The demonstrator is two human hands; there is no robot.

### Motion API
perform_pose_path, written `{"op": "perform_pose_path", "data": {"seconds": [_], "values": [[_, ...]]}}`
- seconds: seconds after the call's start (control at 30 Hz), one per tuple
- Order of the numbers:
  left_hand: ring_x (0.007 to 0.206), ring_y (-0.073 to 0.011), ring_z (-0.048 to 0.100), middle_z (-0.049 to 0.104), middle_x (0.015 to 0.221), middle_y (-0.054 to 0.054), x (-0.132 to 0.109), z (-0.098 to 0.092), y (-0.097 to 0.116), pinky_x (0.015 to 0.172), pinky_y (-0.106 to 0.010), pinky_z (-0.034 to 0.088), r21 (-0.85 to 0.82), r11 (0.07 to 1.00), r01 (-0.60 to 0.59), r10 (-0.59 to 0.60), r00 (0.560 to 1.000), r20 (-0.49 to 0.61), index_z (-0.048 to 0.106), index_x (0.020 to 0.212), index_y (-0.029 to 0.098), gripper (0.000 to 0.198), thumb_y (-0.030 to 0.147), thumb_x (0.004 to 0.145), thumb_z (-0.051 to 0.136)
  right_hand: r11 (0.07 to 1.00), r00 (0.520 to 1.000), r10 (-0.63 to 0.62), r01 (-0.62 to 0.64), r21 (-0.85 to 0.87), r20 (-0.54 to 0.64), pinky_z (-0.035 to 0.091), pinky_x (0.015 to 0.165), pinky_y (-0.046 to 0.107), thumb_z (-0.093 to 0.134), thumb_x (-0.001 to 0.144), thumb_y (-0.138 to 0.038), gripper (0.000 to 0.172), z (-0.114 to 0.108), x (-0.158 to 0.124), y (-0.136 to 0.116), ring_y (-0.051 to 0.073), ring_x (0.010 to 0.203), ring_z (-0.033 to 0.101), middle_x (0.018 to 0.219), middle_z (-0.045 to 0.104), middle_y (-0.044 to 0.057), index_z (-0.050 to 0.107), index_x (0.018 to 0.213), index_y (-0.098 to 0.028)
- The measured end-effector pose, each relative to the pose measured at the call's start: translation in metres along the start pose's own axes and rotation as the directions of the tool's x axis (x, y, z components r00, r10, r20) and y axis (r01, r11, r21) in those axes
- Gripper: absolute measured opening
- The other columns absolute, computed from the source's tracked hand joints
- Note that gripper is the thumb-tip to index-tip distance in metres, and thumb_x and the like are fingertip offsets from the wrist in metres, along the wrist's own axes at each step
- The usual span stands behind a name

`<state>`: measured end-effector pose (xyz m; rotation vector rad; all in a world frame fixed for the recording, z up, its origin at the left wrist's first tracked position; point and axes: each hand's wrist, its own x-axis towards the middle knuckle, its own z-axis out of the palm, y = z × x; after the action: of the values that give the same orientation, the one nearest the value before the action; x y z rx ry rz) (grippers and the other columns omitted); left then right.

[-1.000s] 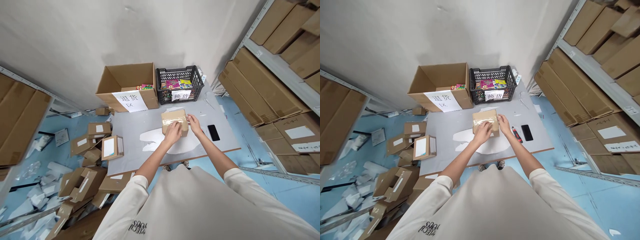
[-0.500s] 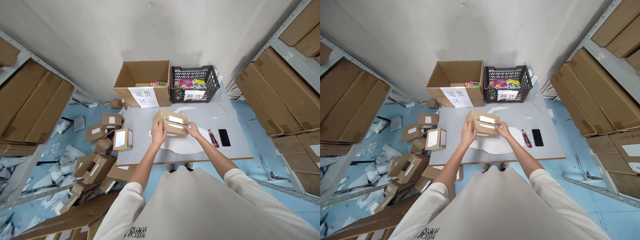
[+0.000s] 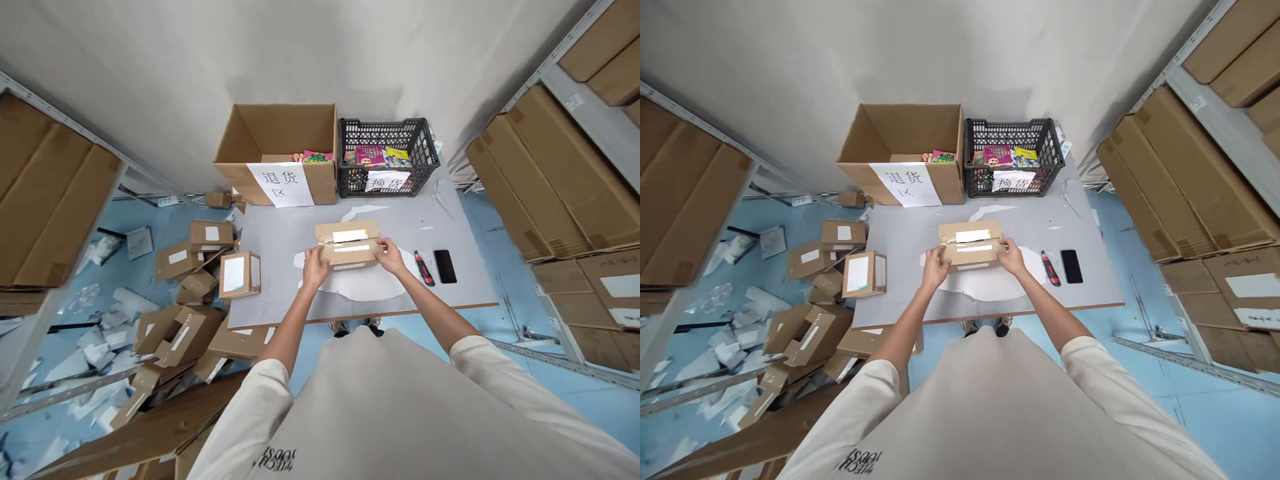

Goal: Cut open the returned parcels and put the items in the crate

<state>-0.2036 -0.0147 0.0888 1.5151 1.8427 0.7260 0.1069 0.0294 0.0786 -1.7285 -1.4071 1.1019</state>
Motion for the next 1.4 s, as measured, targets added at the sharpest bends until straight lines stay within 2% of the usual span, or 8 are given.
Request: {"op": "perform_pose_path", "data": {"seconds": [0.17, 0.37, 0.5, 0.63, 0.87, 1.17, 1.27, 1.4], "values": [[0.133, -0.0322, 0.066, 0.059, 0.141, -0.014, -0.002, 0.033, 0.016, 0.116, -0.051, 0.057, -0.019, 1.0, 0.003, -0.003, 0.999, 0.043, 0.064, 0.145, 0.027, 0.051, 0.023, 0.094, 0.068, 0.999, 0.999, 0.035, -0.036, -0.008, -0.039, 0.06, 0.108, 0.052, 0.073, 0.074, -0.034, 0.046, -0.032, -0.012, 0.018, 0.03, 0.116, 0.073, 0.134, 0.076, 0.01, 0.067, 0.119, -0.026], [0.145, -0.0395, 0.055, 0.054, 0.151, -0.018, -0.014, 0.037, 0.033, 0.121, -0.06, 0.05, 0.153, 0.987, -0.051, 0.051, 0.999, 0.001, 0.067, 0.143, 0.025, 0.048, 0.023, 0.096, 0.064, 0.997, 0.999, 0.037, -0.035, 0.064, -0.029, 0.059, 0.109, 0.047, 0.075, 0.089, -0.052, 0.04, -0.055, -0.006, 0.052, 0.027, 0.118, 0.074, 0.129, 0.077, 0.011, 0.068, 0.117, -0.025], [0.147, -0.0403, 0.053, 0.058, 0.154, -0.017, -0.024, 0.038, 0.052, 0.121, -0.062, 0.047, 0.289, 0.944, -0.161, 0.157, 0.987, 0.038, 0.071, 0.135, 0.026, 0.037, 0.022, 0.103, 0.053, 0.951, 0.972, 0.209, -0.228, -0.21, -0.107, 0.056, 0.112, 0.051, 0.072, 0.09, -0.036, 0.031, -0.089, 0.008, 0.095, 0.03, 0.116, 0.073, 0.13, 0.077, 0.016, 0.071, 0.116, -0.02], [0.139, -0.0375, 0.06, 0.064, 0.149, -0.017, -0.03, 0.044, 0.062, 0.117, -0.058, 0.051, 0.342, 0.915, -0.216, 0.187, 0.975, 0.118, 0.069, 0.14, 0.024, 0.039, 0.023, 0.106, 0.048, 0.757, 0.915, 0.364, -0.4, -0.517, -0.174, 0.054, 0.113, 0.055, 0.076, 0.088, -0.027, 0.038, -0.118, 0.011, 0.141, 0.039, 0.131, 0.068, 0.138, 0.072, 0.024, 0.074, 0.124, -0.017], [0.146, -0.0393, 0.057, 0.061, 0.154, -0.02, -0.034, 0.048, 0.059, 0.124, -0.061, 0.048, 0.382, 0.89, -0.247, 0.205, 0.968, 0.148, 0.062, 0.153, 0.024, 0.051, 0.025, 0.103, 0.054, 0.645, 0.907, 0.403, -0.378, -0.664, -0.124, 0.058, 0.103, 0.051, 0.082, 0.088, -0.031, 0.052, -0.126, 0.006, 0.171, 0.04, 0.128, 0.07, 0.136, 0.072, 0.026, 0.069, 0.136, -0.016], [0.151, -0.0367, 0.057, 0.064, 0.156, -0.019, -0.035, 0.049, 0.051, 0.128, -0.059, 0.048, 0.316, 0.903, -0.29, 0.25, 0.955, 0.16, 0.064, 0.153, 0.021, 0.053, 0.021, 0.102, 0.051, 0.822, 0.868, 0.462, -0.496, -0.28, -0.181, 0.059, 0.081, 0.035, 0.069, 0.091, -0.034, 0.025, -0.157, 0.017, 0.126, 0.03, 0.097, 0.079, 0.098, 0.08, 0.013, 0.073, 0.112, -0.022], [0.152, -0.0367, 0.056, 0.063, 0.158, -0.02, -0.036, 0.05, 0.046, 0.129, -0.059, 0.047, 0.299, 0.899, -0.319, 0.28, 0.946, 0.164, 0.064, 0.152, 0.018, 0.052, 0.021, 0.102, 0.05, 0.925, 0.924, 0.375, -0.378, -0.035, -0.077, 0.057, 0.067, 0.031, 0.052, 0.101, -0.039, 0.027, -0.161, 0.03, 0.08, 0.023, 0.075, 0.075, 0.082, 0.076, 0.005, 0.07, 0.113, -0.023], [0.154, -0.0365, 0.056, 0.064, 0.159, -0.019, -0.037, 0.056, 0.042, 0.129, -0.06, 0.047, 0.27, 0.906, -0.327, 0.299, 0.944, 0.142, 0.065, 0.154, 0.02, 0.055, 0.02, 0.101, 0.05, 0.996, 0.985, 0.088, -0.086, -0.021, 0.146, 0.059, 0.069, 0.035, 0.057, 0.101, -0.051, 0.036, -0.137, 0.038, 0.007, 0.023, 0.069, 0.072, 0.087, 0.078, 0.006, 0.073, 0.113, -0.022]]}}
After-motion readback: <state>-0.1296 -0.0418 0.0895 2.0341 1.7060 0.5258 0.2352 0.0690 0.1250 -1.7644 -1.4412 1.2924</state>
